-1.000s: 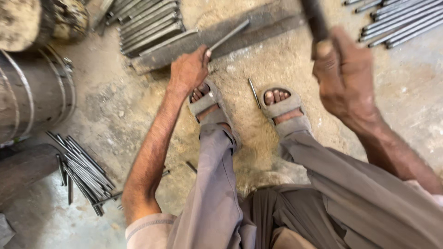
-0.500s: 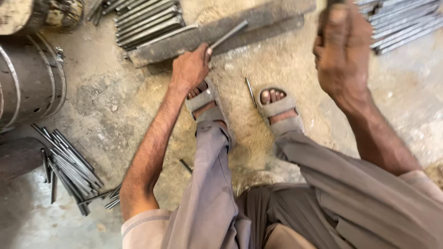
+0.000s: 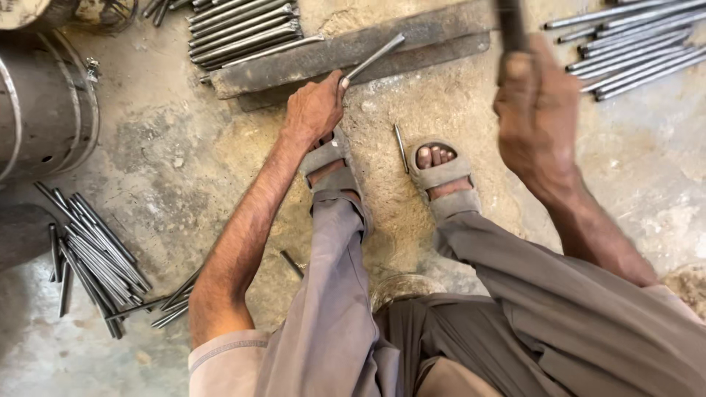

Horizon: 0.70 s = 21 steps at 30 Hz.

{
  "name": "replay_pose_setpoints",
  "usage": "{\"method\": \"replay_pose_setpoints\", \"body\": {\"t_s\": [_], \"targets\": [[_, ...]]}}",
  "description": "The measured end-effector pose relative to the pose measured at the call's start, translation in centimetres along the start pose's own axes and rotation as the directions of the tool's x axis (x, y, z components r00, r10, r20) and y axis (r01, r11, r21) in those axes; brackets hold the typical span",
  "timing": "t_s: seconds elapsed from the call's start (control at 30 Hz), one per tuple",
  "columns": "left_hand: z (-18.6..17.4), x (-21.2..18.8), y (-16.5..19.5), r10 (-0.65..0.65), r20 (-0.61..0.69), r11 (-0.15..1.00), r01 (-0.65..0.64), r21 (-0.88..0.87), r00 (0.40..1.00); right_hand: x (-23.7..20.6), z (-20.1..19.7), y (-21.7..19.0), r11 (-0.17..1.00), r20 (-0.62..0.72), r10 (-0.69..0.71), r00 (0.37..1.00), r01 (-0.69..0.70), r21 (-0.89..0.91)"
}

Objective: The person repeatedly picks up metal rods from a pile on the floor, places them on a metal anvil, and strikes them with a hammer to shape the ends. The person continues this process for multiple rods, placing the finished pieces in a separate pile.

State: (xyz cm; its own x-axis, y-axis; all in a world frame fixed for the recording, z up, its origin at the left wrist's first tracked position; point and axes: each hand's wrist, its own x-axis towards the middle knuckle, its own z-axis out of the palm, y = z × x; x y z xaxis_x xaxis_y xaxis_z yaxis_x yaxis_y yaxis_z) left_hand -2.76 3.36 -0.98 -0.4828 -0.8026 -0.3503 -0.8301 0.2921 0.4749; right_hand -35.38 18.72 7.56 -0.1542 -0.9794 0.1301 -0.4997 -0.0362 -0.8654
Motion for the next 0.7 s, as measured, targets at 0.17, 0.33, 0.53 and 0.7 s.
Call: {"method": "replay_pose_setpoints", "body": {"t_s": [0.17,0.33,0.53,0.7], "targets": [[-0.6,-0.4,0.2,-0.004,0.014,0.999,0.003,0.052,1.0,0.0,5.0,-0.6,0.988,-0.039,0.083,0.996,-0.087,-0.124],[-0.8,-0.4,0.7,0.132,-0.235,0.983,-0.096,0.159,0.963,0.5,3.6,0.3,0.841,0.024,-0.055,0.998,0.059,-0.538],[-0.6,-0.8,0.4,-0.047,0.01,0.998,0.047,0.032,0.999,-0.3,3.3,1.2,0.979,-0.125,-0.091,0.988,0.065,-0.193],[-1.4,-0.5,0.7,0.109,-0.164,0.989,-0.091,0.113,0.981,-1.1,6.3,2.3,0.875,0.103,0.349,0.931,-0.285,-0.391]]}}
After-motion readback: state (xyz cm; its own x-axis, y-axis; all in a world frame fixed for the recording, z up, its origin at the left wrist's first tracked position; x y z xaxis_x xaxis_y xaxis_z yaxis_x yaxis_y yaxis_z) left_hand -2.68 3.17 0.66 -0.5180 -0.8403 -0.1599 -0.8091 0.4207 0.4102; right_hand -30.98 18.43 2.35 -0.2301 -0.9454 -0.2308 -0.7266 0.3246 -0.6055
